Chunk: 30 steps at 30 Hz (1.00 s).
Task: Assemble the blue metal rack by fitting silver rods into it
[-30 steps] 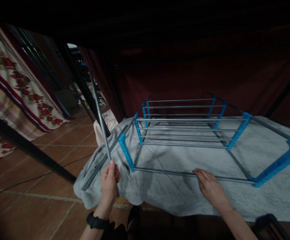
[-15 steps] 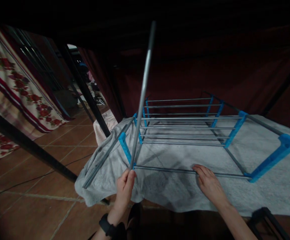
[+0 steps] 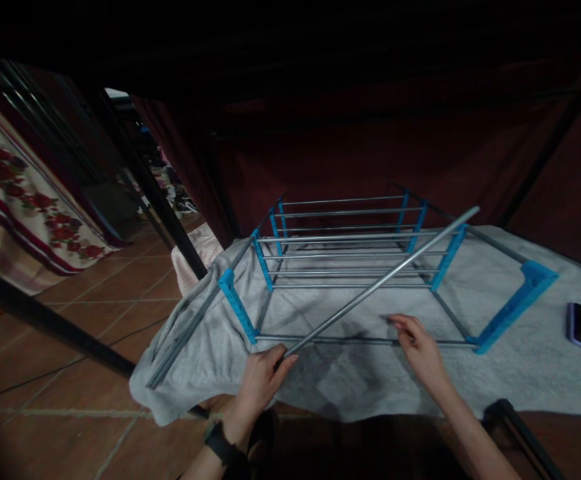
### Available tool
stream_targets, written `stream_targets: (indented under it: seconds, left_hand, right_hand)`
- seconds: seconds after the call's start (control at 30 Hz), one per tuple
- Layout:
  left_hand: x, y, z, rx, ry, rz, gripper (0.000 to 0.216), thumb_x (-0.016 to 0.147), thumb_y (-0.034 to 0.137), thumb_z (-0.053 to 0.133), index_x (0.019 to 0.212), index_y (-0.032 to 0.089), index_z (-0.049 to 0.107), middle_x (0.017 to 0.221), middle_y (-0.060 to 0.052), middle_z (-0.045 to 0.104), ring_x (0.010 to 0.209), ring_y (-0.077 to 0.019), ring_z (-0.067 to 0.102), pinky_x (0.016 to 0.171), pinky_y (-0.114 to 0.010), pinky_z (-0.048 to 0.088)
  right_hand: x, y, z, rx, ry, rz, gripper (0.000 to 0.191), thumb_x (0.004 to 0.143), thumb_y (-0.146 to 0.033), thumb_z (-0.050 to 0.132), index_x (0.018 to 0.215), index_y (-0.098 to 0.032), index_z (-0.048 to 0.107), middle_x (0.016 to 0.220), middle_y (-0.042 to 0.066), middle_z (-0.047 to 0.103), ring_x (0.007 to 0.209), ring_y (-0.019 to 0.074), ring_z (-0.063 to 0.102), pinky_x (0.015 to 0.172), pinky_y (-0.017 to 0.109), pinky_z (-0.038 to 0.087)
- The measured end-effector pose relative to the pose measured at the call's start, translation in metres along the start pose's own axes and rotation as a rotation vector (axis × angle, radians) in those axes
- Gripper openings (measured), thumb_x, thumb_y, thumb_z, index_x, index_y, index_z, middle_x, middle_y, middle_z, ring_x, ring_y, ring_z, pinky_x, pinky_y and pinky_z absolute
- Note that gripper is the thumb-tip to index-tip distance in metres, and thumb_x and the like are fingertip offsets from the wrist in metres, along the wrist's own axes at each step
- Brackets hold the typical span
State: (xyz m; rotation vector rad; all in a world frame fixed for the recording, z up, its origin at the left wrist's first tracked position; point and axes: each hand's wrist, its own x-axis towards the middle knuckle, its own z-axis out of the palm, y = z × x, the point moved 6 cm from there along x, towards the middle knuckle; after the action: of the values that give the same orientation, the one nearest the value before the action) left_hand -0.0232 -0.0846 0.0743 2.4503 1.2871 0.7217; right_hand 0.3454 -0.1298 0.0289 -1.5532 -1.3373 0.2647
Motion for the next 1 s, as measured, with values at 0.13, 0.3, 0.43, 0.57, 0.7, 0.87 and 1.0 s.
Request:
stream_targets:
  seconds: [0.13,0.3,0.43,0.57,0.7,0.87,1.0]
  left_hand:
    - [0.003,-0.001,0.010,0.102,-0.093,0.039,0.039,0.101,0.050,0.042,0.079,0.024,0.060,0.065,-0.004,0.067,0.066,-0.0193,0.067,0.058,-0.029,0.030]
    - [0.009,-0.005,0.019,0.172,-0.166,0.046,0.038,0.100,0.050,0.043,0.084,0.024,0.065,0.071,-0.006,0.070,0.072,-0.0217,0.069,0.061,-0.029,0.034]
    - [0.016,-0.008,0.025,0.203,-0.210,0.058,0.040,0.100,0.051,0.041,0.086,0.024,0.067,0.074,-0.007,0.072,0.074,-0.0222,0.069,0.063,-0.028,0.037]
    - [0.022,-0.009,0.029,0.215,-0.212,0.092,0.040,0.099,0.052,0.042,0.087,0.024,0.067,0.077,-0.008,0.073,0.076,-0.0235,0.070,0.065,-0.029,0.038]
    - [0.027,-0.013,0.031,0.186,-0.202,0.063,0.036,0.097,0.052,0.047,0.086,0.025,0.068,0.076,-0.007,0.072,0.075,-0.0233,0.069,0.066,-0.029,0.040]
    - [0.029,-0.015,0.036,0.190,-0.193,0.064,0.036,0.097,0.051,0.046,0.090,0.024,0.068,0.084,-0.007,0.073,0.081,-0.0235,0.070,0.070,-0.030,0.041]
    - [0.031,-0.013,0.036,0.188,-0.153,0.083,0.034,0.099,0.048,0.043,0.096,0.024,0.067,0.092,-0.007,0.073,0.085,-0.0225,0.069,0.071,-0.030,0.043]
  right_hand:
    - [0.007,0.011,-0.012,0.310,0.067,0.248,0.029,0.082,-0.038,0.066,0.106,-0.024,0.070,0.100,0.007,0.075,0.089,0.0236,0.072,0.085,0.040,0.058]
    - [0.007,0.004,-0.020,0.765,0.157,0.407,0.029,0.070,-0.028,0.081,0.097,-0.023,0.070,0.097,0.003,0.074,0.082,0.0193,0.072,0.089,0.041,0.059]
    - [0.006,0.000,-0.023,0.956,0.191,0.487,0.030,0.065,-0.017,0.080,0.092,-0.023,0.070,0.092,0.001,0.074,0.084,0.0181,0.072,0.094,0.039,0.058]
    - [0.006,0.000,-0.028,1.028,0.206,0.509,0.029,0.062,-0.011,0.077,0.087,-0.022,0.069,0.087,0.000,0.073,0.083,0.0171,0.073,0.093,0.035,0.058]
    - [0.007,-0.002,-0.030,1.044,0.153,0.500,0.028,0.067,-0.016,0.075,0.094,-0.022,0.070,0.093,0.003,0.075,0.086,0.0179,0.073,0.092,0.035,0.059]
    - [0.006,0.002,-0.033,1.010,0.173,0.519,0.024,0.075,-0.030,0.079,0.097,-0.022,0.071,0.099,0.006,0.077,0.080,0.0172,0.073,0.086,0.033,0.061]
    - [0.005,0.007,-0.030,1.007,0.186,0.539,0.019,0.074,-0.031,0.084,0.085,-0.023,0.070,0.097,0.004,0.077,0.075,0.0155,0.072,0.083,0.033,0.063]
